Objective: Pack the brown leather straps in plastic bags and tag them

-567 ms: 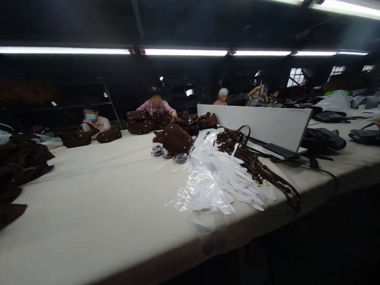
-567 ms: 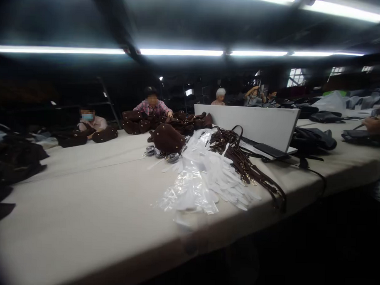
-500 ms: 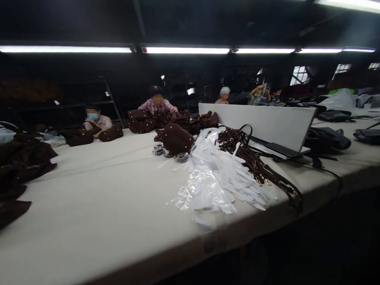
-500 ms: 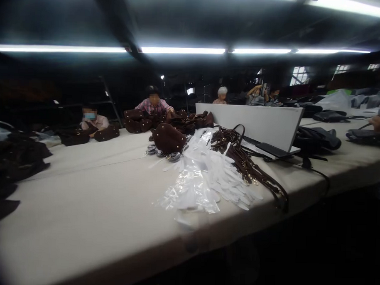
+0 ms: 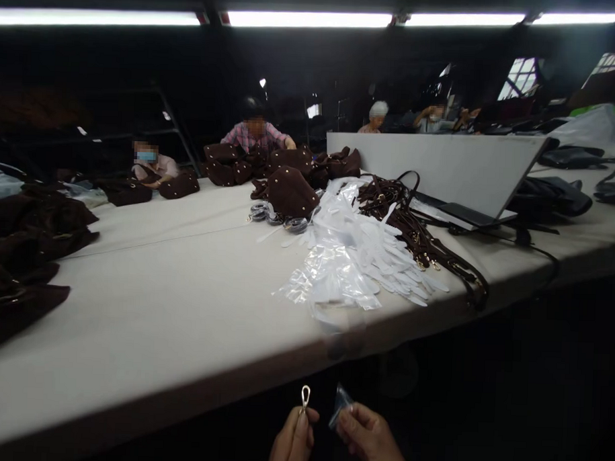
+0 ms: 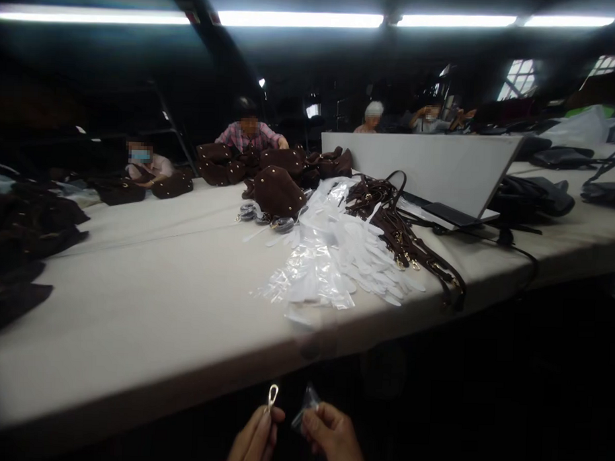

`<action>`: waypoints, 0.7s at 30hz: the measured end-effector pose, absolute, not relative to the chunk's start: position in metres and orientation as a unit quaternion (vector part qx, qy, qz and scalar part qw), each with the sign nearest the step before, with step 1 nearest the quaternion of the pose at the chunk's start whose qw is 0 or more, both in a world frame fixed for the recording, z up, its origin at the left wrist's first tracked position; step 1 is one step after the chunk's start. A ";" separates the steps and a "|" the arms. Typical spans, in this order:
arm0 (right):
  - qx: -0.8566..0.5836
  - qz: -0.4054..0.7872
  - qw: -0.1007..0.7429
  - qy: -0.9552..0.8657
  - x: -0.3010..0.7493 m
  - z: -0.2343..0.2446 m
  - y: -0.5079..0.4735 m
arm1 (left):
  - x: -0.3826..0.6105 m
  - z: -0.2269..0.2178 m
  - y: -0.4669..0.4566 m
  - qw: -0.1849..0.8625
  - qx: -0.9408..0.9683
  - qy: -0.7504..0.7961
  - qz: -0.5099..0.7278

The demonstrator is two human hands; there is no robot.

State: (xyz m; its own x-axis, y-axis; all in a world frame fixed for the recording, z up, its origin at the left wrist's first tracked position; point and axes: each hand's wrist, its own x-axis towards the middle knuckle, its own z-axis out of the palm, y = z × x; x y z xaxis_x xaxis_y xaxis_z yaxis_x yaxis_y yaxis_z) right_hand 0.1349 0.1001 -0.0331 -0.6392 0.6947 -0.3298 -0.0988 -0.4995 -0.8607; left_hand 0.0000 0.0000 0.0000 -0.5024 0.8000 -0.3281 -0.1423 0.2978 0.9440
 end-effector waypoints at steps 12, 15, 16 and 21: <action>-0.356 0.862 0.262 -0.248 0.153 -0.039 0.100 | 0.017 0.024 -0.009 0.492 0.314 0.657 0.477; -0.348 0.861 0.264 -0.260 0.152 -0.038 0.102 | 0.020 0.023 -0.007 0.507 0.311 0.649 0.474; -0.345 0.860 0.266 -0.265 0.151 -0.037 0.102 | 0.021 0.023 -0.006 0.509 0.310 0.647 0.476; -0.346 0.851 0.278 -0.281 0.150 -0.034 0.105 | 0.020 0.020 0.002 0.514 0.309 0.646 0.473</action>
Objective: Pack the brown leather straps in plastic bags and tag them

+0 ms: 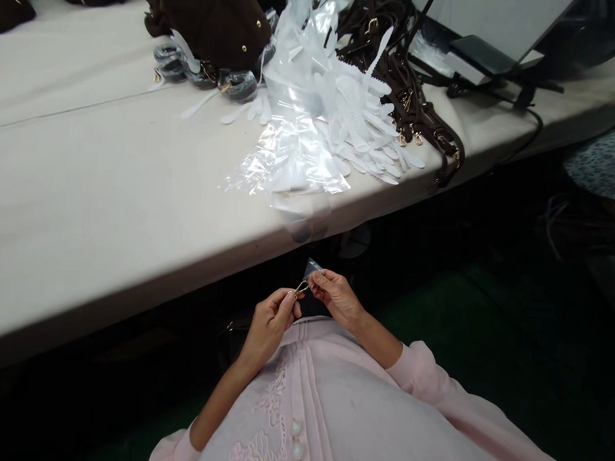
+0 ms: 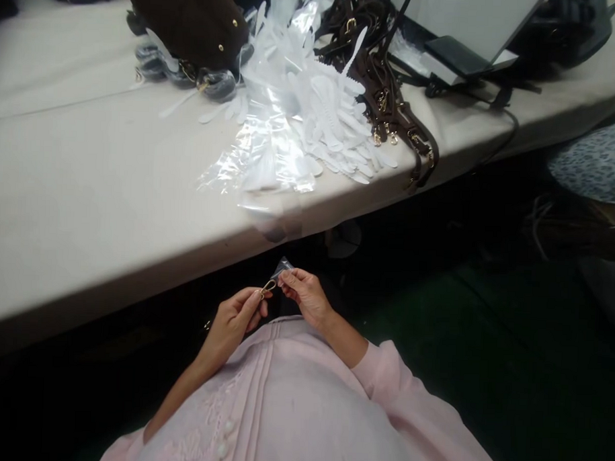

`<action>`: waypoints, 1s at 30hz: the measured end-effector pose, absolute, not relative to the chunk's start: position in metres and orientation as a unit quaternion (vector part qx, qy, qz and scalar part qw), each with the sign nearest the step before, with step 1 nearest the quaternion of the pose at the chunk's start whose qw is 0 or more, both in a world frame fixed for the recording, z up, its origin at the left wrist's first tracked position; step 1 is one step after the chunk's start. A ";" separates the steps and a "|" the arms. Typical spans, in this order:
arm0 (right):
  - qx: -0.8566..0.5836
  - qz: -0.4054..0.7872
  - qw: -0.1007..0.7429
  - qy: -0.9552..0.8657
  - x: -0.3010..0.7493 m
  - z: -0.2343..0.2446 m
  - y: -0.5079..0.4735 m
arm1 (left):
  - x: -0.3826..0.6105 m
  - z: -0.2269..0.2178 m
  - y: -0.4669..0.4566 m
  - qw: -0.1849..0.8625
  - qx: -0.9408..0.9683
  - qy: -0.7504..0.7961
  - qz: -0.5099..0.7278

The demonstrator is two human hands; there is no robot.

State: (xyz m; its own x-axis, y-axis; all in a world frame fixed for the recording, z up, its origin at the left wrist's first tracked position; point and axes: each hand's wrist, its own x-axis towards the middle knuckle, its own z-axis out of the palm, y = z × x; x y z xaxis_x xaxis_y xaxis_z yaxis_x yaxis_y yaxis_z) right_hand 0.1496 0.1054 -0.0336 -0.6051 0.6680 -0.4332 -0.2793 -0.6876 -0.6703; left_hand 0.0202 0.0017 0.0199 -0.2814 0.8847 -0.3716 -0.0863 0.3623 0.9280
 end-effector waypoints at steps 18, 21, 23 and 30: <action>-0.382 0.799 0.309 -0.345 0.148 -0.036 0.104 | 0.020 0.009 -0.004 0.451 0.351 0.688 0.447; -0.379 0.802 0.300 -0.352 0.148 -0.035 0.103 | 0.020 0.009 -0.005 0.446 0.351 0.690 0.450; -0.373 0.805 0.295 -0.356 0.148 -0.035 0.101 | 0.020 0.009 -0.005 0.444 0.351 0.690 0.450; -0.379 0.798 0.295 -0.363 0.145 -0.036 0.099 | 0.021 0.010 -0.004 0.430 0.362 0.698 0.444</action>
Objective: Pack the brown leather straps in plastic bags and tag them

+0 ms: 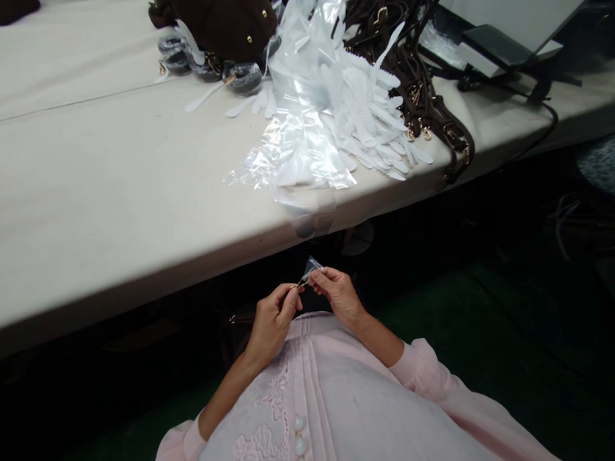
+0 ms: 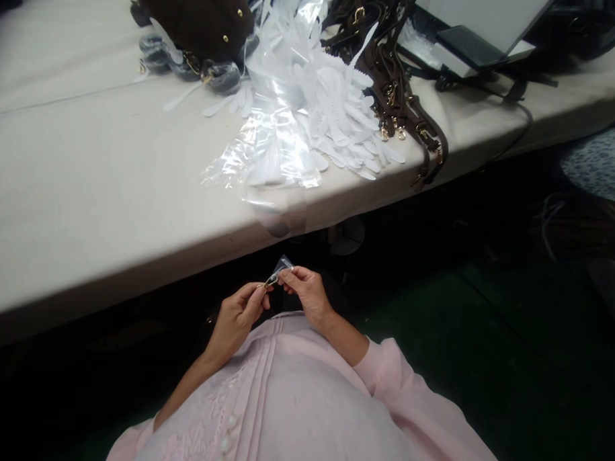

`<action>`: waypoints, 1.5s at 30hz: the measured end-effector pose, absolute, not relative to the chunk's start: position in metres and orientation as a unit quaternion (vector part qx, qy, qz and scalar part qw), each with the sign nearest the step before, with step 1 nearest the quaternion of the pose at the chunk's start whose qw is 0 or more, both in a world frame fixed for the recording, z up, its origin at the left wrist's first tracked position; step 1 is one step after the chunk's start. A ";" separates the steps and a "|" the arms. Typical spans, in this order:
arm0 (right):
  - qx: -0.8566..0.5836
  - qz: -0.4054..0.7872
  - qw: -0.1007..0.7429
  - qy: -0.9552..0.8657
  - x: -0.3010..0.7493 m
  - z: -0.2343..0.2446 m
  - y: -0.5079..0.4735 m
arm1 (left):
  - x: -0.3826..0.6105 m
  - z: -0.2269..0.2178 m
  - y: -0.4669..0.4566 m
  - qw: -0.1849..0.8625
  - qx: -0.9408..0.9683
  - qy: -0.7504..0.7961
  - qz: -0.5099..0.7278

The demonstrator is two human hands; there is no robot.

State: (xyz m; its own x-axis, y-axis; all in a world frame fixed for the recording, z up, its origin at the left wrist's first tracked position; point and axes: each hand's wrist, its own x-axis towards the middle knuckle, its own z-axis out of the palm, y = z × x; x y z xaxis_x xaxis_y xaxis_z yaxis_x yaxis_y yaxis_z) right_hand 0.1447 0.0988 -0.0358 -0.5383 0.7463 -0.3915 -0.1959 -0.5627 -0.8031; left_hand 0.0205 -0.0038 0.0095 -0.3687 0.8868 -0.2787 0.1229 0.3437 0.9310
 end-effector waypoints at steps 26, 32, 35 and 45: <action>-0.408 0.799 0.301 -0.324 0.141 -0.029 0.096 | 0.017 0.016 -0.004 0.376 0.388 0.726 0.425; -0.410 0.791 0.302 -0.340 0.143 -0.031 0.097 | 0.018 0.012 -0.005 0.388 0.373 0.724 0.431; -0.408 0.773 0.311 -0.372 0.143 -0.034 0.096 | 0.019 0.011 -0.004 0.390 0.375 0.721 0.433; -0.382 0.780 0.281 -0.409 0.138 -0.037 0.087 | 0.021 0.005 0.005 0.415 0.359 0.705 0.449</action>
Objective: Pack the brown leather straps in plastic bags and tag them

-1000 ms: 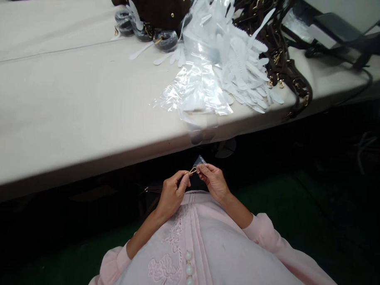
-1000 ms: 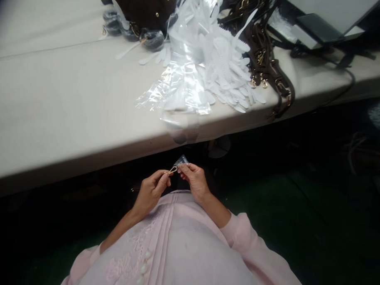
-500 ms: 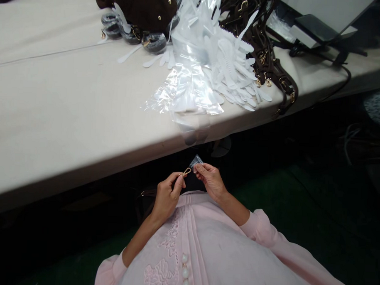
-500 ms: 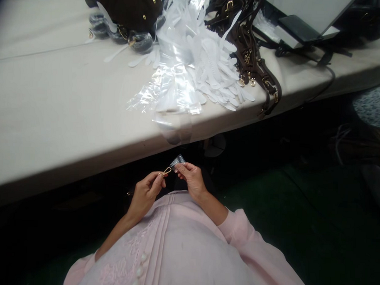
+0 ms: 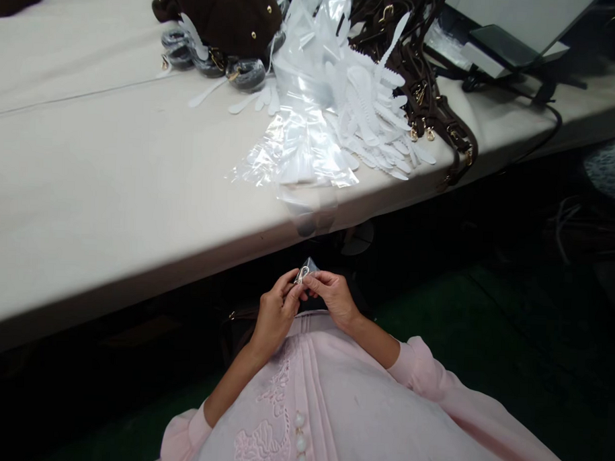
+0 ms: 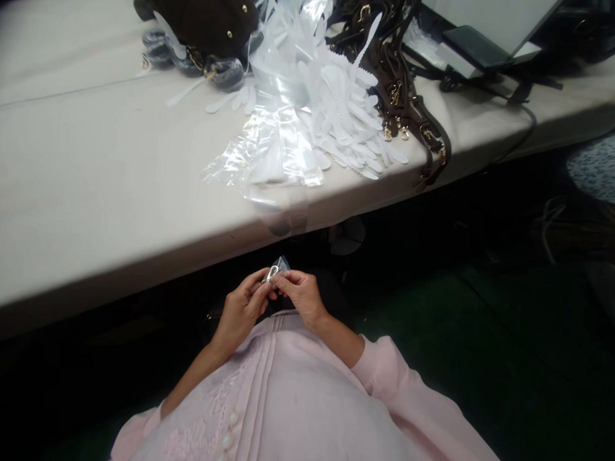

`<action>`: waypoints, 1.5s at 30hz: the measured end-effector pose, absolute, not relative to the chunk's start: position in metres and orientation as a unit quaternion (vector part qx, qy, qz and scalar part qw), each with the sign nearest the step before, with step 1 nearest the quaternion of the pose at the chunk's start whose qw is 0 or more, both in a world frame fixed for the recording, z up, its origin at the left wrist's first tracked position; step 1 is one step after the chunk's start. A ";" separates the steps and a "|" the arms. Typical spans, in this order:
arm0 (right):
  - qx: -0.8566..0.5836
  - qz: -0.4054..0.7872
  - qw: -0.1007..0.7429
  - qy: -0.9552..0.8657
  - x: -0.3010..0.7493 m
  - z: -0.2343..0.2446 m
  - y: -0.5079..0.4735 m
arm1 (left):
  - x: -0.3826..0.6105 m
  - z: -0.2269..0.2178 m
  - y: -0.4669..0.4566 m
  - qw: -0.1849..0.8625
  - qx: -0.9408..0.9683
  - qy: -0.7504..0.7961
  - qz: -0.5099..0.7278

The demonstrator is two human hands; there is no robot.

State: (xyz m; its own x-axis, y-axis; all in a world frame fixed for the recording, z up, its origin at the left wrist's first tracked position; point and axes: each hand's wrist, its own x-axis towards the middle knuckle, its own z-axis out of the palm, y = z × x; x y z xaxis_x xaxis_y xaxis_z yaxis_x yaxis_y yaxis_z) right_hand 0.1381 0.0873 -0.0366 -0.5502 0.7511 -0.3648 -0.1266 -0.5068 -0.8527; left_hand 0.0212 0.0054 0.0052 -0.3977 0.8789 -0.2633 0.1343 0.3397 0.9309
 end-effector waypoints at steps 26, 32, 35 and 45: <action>-0.276 0.893 0.118 -0.337 0.159 -0.043 0.106 | 0.013 -0.001 0.001 0.540 0.335 0.624 0.455; -0.266 0.879 0.134 -0.373 0.157 -0.047 0.102 | 0.003 0.003 0.004 0.649 0.268 0.547 0.455; -0.271 0.861 0.159 -0.399 0.153 -0.044 0.099 | 0.002 0.004 0.005 0.627 0.287 0.579 0.434; -0.306 0.866 0.240 -0.316 0.145 -0.041 0.098 | 0.017 0.006 0.002 0.379 0.451 0.704 0.396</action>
State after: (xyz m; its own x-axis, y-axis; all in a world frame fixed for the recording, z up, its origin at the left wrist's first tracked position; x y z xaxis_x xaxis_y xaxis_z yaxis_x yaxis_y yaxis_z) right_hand 0.1448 0.0977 -0.0407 -0.6979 0.6080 -0.3785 -0.2217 -0.6860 -0.6930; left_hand 0.0171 0.0017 0.0060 -0.3057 0.9356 -0.1768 0.3348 0.2795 0.8999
